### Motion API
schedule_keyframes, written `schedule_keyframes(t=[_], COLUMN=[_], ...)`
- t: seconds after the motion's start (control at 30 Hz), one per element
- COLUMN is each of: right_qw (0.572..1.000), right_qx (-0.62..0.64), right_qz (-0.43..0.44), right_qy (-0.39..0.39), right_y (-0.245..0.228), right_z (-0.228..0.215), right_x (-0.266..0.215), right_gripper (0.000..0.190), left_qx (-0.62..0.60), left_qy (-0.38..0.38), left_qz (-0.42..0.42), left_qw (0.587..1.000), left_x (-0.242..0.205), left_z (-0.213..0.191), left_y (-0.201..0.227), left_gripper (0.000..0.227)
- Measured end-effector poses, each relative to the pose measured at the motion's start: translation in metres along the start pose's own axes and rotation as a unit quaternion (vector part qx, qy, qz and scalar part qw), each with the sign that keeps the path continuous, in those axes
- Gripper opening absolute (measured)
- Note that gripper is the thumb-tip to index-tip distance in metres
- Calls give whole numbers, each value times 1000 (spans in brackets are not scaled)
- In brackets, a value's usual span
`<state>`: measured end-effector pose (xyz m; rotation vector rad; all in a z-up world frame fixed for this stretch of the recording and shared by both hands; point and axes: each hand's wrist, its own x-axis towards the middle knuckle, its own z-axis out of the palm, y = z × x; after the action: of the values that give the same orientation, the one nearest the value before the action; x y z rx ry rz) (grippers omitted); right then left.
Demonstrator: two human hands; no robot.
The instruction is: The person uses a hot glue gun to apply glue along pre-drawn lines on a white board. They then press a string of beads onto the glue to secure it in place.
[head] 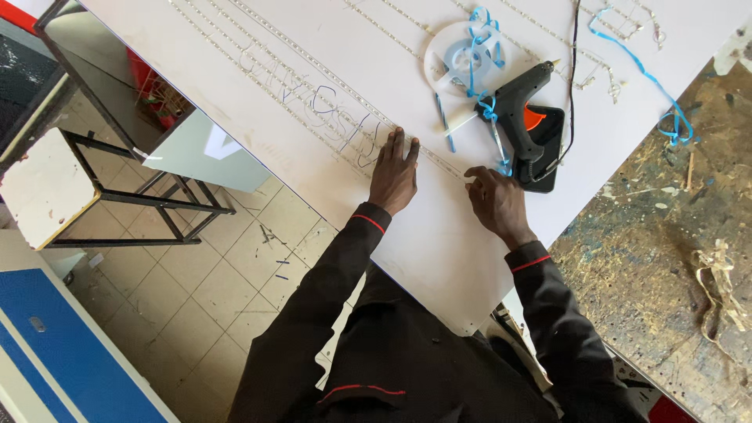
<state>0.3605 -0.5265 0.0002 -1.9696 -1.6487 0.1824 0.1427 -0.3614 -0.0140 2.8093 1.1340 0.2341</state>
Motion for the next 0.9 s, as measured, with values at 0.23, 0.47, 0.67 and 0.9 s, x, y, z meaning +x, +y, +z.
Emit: schedule_keyframes(t=[0.23,0.47,0.67,0.9], right_qw=[995,991,993,996], right_qx=[52,66,46,34], right_qz=[60,93,93,85], right_qy=[-66,-67,-50,-14], right_y=[-2,-4,0,8], right_z=[-16,-16,-5,9], right_x=[8,10,11,6], right_gripper=[21,13,11,10], left_qx=[-22,-89,-74,-44], left_qy=[6,46,3,-39], left_qz=[36,127,138,151], left_qw=[999,987,988,987], left_x=[-10,-22,-27,-20], left_z=[-15,10,-9,-21], left_y=[23,38,43,69], left_gripper=[54,51,58,56])
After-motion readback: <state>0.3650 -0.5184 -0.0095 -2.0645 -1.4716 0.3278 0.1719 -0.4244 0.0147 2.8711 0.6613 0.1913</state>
